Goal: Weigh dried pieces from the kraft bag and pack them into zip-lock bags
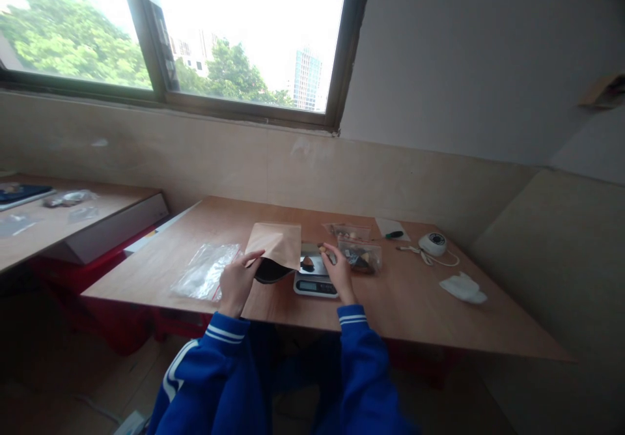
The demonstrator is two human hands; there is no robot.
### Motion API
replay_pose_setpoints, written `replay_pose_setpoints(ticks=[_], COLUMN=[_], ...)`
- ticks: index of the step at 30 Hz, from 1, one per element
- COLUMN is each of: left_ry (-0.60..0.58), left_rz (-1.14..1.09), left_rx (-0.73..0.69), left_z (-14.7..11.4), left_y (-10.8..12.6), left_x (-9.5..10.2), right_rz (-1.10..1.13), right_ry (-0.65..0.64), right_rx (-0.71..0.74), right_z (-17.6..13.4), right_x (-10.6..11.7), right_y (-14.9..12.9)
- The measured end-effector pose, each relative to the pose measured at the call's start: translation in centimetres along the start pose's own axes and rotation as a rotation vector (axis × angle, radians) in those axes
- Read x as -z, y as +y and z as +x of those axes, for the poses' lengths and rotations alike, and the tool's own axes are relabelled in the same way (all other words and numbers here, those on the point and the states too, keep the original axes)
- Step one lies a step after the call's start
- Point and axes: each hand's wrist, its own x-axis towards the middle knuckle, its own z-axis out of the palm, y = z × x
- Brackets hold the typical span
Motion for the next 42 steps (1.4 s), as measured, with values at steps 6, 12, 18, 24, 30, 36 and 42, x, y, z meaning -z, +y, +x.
replay_pose_setpoints(ticks=[6, 12, 18, 24, 30, 36, 42], left_ry=[-0.022, -0.048, -0.046, -0.058, -0.051, -0.033, -0.008], left_rz=[-0.034, -0.027, 0.036, 0.038, 0.032, 0.007, 0.029], left_rx=[-0.018, -0.035, -0.019, -0.014, -0.006, -0.028, -0.063], left_z=[-0.1, 0.0, 0.0, -0.1, -0.2, -0.1, 0.8], left_y=[-0.2, -0.3, 0.3, 0.2, 0.1, -0.1, 0.5], left_x=[0.0, 0.0, 0.1, 0.0, 0.0, -0.2, 0.0], right_rz=[-0.032, -0.146, -0.193, -0.191, -0.191, -0.201, -0.204], right_ry=[-0.067, -0.004, 0.019, 0.054, 0.080, 0.070, 0.090], right_rx=[0.021, 0.064, -0.016, -0.017, -0.004, 0.002, 0.006], right_z=[0.5, -1.3, -4.2, -4.6, -3.5, -3.8, -4.1], right_x=[-1.0, 0.1, 1.5, 1.4, 0.9, 1.0, 1.8], right_y=[0.7, 1.5, 4.2, 4.7, 4.4, 4.3, 1.5])
